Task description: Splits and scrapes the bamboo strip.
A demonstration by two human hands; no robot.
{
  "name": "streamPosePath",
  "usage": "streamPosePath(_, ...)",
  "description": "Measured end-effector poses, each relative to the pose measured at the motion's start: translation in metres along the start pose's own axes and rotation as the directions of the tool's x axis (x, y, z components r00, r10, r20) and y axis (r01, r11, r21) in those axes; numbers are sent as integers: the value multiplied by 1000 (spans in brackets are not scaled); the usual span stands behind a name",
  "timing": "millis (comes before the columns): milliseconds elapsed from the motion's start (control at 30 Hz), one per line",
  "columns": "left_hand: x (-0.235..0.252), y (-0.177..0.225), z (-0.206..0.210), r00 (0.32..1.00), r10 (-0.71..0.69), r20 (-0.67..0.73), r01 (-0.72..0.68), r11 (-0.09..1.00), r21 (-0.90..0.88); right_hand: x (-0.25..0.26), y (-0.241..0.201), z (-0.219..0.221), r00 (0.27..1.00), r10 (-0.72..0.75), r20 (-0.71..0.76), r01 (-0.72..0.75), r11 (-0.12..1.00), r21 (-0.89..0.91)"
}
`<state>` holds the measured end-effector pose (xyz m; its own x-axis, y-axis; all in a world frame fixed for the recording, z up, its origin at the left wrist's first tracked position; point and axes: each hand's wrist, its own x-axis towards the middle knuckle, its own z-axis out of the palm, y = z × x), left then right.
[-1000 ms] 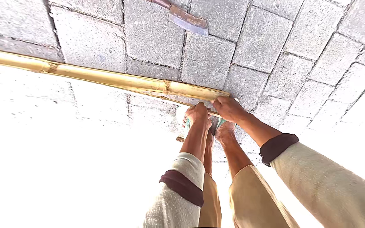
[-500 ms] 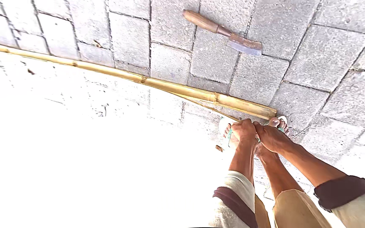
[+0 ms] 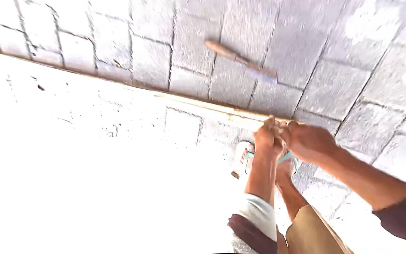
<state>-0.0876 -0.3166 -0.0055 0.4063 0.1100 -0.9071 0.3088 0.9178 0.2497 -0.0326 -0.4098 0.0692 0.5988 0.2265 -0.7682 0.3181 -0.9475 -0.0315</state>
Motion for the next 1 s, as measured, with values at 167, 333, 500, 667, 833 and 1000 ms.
streamPosePath(167,-4,-11,12,985,12,-174,-9,1000,20,28,28,46,989,-70,127,44,980,196)
streamPosePath(333,-7,-18,-14,990,-75,-123,63,993,-95,34,30,60,971,-107,214,65,979,195)
streamPosePath(500,-5,-1,-42,943,-115,-312,153,983,100,46,23,85,937,-152,316,83,972,221)
streamPosePath(667,12,36,-81,879,149,-454,-14,958,287,55,24,108,925,-168,342,60,950,305)
streamPosePath(833,25,74,-101,907,231,-351,-203,972,116,66,23,111,916,-169,365,44,944,327)
streamPosePath(1000,29,82,-114,966,116,-230,-62,971,230,75,22,115,913,-129,387,-17,936,353)
